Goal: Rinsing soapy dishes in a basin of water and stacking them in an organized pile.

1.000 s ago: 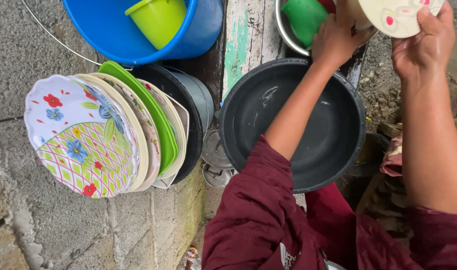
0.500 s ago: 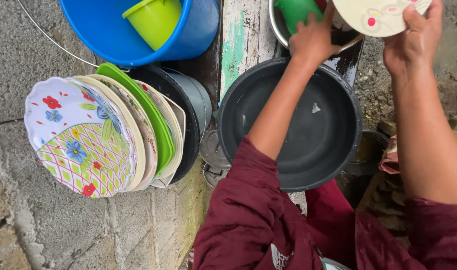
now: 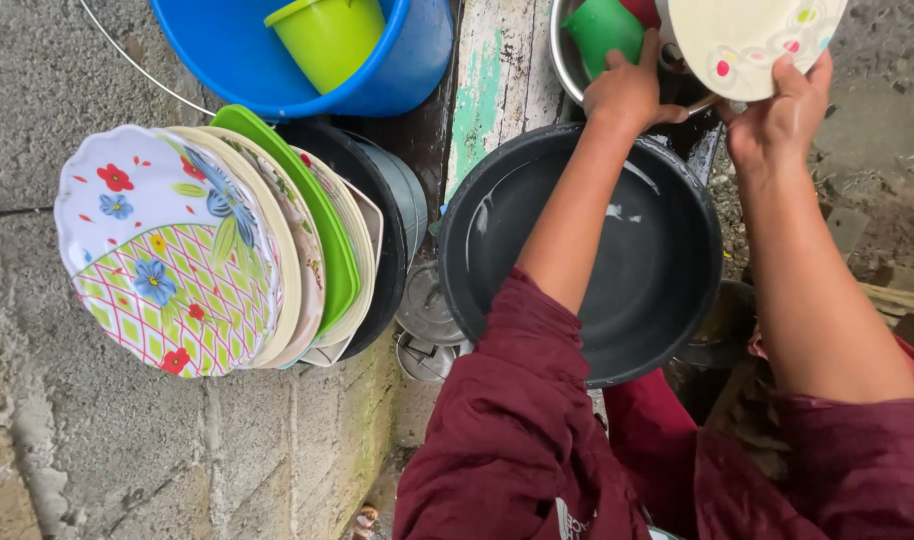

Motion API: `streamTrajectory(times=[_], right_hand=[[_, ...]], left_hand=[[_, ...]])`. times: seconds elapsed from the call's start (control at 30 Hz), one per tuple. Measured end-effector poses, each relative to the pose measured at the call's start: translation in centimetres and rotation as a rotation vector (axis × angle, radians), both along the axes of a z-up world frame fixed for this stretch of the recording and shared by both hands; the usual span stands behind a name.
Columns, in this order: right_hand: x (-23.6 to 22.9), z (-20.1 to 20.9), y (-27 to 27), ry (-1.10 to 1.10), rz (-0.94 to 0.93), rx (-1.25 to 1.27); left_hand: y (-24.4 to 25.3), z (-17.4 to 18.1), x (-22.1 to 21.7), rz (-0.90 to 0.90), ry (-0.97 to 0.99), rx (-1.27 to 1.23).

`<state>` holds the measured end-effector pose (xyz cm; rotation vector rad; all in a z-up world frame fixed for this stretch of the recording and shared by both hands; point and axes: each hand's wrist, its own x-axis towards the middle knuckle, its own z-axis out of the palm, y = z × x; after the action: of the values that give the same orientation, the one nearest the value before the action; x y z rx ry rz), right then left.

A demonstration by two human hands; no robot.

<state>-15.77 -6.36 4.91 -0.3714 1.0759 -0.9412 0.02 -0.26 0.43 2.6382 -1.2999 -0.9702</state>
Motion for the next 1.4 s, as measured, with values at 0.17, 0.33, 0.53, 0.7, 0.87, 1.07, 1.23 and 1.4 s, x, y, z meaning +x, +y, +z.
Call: streamTrajectory(times=[0.17,0.33,0.53,0.7,0.87,1.07,1.23,1.4], right_hand=[[-0.1,-0.3,0.4,-0.011,-0.091,0.067],[0.0,-1.4,0.7,-0.007,-0.088,0.044],[0.6,-0.3,0.9,-0.032,-0.140,0.061],[0.8,0.4,1.1,0.003,-0.106,0.054],[0.6,-0.9,0.4,0.037,-0.076,0.071],[0.2,-1.4,-0.3,0.028,-0.035,0.039],[-0.6,-2.7,-0.5,0.119,0.055,0.009],[-0.8,-1.5,-1.3,0.193,0.112,0.051]], left_hand=[[0.0,-1.4,1.1,0.003,0.085,0.003],[-0.1,-0.1,-0.4,0.073,0.015,-0.013],[-0.2,0.0,-1.5,0.183,0.008,-0.035],[-0.8,-2.6,-1.3,0.251,-0.003,-0.145],[-2.9,-5.2,-1.8,0.215,-0.174,-0.012],[-1.6,-6.0,-0.8,-0.160,-0.222,0.126],[0.6,-4.2,-0.5,-0.183,-0.244,-0.126],[2.2,2.5,1.7,-0.287,-0.145,-0.114]])
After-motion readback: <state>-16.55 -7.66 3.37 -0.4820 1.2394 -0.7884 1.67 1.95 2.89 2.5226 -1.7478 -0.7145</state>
